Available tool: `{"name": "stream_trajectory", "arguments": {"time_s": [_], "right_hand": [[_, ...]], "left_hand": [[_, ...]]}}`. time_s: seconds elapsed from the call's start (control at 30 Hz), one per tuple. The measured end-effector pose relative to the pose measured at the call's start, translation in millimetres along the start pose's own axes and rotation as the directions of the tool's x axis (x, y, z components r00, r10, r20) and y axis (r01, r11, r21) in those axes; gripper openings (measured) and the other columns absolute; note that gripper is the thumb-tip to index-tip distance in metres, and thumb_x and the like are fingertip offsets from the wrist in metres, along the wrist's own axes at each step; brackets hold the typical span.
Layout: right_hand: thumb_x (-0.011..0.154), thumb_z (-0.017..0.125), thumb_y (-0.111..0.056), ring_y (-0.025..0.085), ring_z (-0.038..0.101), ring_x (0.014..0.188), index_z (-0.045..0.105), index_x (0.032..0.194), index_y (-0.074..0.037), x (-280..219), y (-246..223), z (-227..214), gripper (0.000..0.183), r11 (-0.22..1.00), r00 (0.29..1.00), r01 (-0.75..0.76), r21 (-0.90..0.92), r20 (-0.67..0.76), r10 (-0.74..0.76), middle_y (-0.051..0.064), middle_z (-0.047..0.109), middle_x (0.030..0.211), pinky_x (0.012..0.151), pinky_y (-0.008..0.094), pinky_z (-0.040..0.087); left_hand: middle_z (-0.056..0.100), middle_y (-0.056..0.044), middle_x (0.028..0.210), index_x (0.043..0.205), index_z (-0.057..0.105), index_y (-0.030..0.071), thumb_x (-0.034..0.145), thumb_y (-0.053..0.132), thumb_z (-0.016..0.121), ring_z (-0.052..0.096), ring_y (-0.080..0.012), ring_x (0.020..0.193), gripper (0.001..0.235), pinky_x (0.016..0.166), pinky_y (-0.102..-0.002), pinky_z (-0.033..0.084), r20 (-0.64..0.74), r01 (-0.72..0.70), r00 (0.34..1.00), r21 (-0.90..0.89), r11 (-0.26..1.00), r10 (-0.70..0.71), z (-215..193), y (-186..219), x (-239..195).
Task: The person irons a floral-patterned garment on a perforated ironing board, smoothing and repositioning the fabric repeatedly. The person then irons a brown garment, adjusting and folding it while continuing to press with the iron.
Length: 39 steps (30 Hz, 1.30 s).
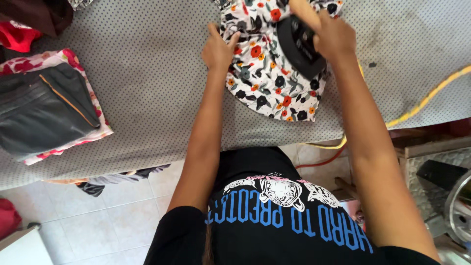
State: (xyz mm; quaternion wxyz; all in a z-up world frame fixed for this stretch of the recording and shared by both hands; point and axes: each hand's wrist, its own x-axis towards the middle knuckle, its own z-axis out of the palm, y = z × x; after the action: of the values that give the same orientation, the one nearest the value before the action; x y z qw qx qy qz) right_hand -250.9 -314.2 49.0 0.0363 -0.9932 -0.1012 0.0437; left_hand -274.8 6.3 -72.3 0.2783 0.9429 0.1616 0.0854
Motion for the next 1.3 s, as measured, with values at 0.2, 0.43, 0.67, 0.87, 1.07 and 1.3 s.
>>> {"name": "stream_trajectory", "arguments": {"time_s": [0.2,0.43,0.67,0.87,1.07,1.3], "right_hand": [[0.083,0.074,-0.021,0.043,0.070,0.084,0.057,0.120,-0.014,9,1,-12,0.041,0.984,0.948,0.124,0.129,0.279,-0.156,0.020,0.071,0.088,0.073,0.054,0.054],[0.096,0.067,-0.029,0.042,0.072,0.083,0.062,0.122,-0.017,-9,-25,-7,0.029,0.970,0.930,0.226,-0.087,0.314,-0.189,0.018,0.073,0.089,0.071,0.053,0.055],[0.079,0.074,-0.022,0.040,0.071,0.086,0.064,0.121,-0.012,15,-35,10,0.045,0.957,0.958,0.256,0.139,0.095,-0.270,0.019,0.072,0.096,0.073,0.051,0.056],[0.077,0.075,-0.021,0.039,0.071,0.081,0.062,0.118,-0.021,-35,-48,-17,0.043,0.937,0.795,0.313,0.153,0.497,-0.347,0.015,0.073,0.085,0.070,0.053,0.055],[0.089,0.069,-0.021,0.041,0.070,0.078,0.064,0.114,-0.021,-49,-66,-12,0.025,0.964,0.916,0.257,0.067,0.302,-0.265,0.015,0.072,0.085,0.065,0.055,0.053],[0.078,0.066,-0.013,0.041,0.071,0.078,0.061,0.113,-0.018,-45,-80,-9,0.036,0.963,0.882,0.132,0.236,0.415,-0.223,0.017,0.072,0.084,0.067,0.055,0.053]], "left_hand": [[0.074,-0.015,0.101,0.124,0.051,0.011,0.086,0.057,0.074,0.072,-0.0394,0.085,0.065,0.069,-0.052,0.053,0.125,0.069,0.990,0.000,0.998,-0.068,-36,-15,-68],[0.066,-0.009,0.087,0.104,0.054,0.010,0.082,0.044,0.082,0.067,-0.0309,0.079,0.049,0.067,-0.045,0.050,0.028,0.042,0.999,-0.171,0.984,-0.038,-48,-47,-83],[0.060,-0.007,0.082,0.093,0.055,0.008,0.082,0.031,0.086,0.062,-0.0266,0.073,0.040,0.066,-0.039,0.050,-0.126,-0.148,0.986,-0.327,0.933,0.112,-46,-60,-81],[0.060,-0.006,0.081,0.091,0.055,0.007,0.083,0.031,0.087,0.060,-0.0210,0.069,0.041,0.065,-0.036,0.051,-0.084,-0.117,0.992,-0.412,0.904,0.090,-47,-61,-82],[0.063,-0.006,0.080,0.096,0.061,0.008,0.083,0.034,0.086,0.061,-0.0216,0.070,0.039,0.065,-0.037,0.050,-0.072,-0.135,0.990,-0.338,0.931,0.118,-48,-65,-80],[0.066,-0.005,0.086,0.096,0.064,0.009,0.083,0.033,0.086,0.064,-0.0233,0.074,0.036,0.066,-0.038,0.051,-0.083,-0.170,0.985,-0.298,0.939,0.152,-44,-71,-76]]}}
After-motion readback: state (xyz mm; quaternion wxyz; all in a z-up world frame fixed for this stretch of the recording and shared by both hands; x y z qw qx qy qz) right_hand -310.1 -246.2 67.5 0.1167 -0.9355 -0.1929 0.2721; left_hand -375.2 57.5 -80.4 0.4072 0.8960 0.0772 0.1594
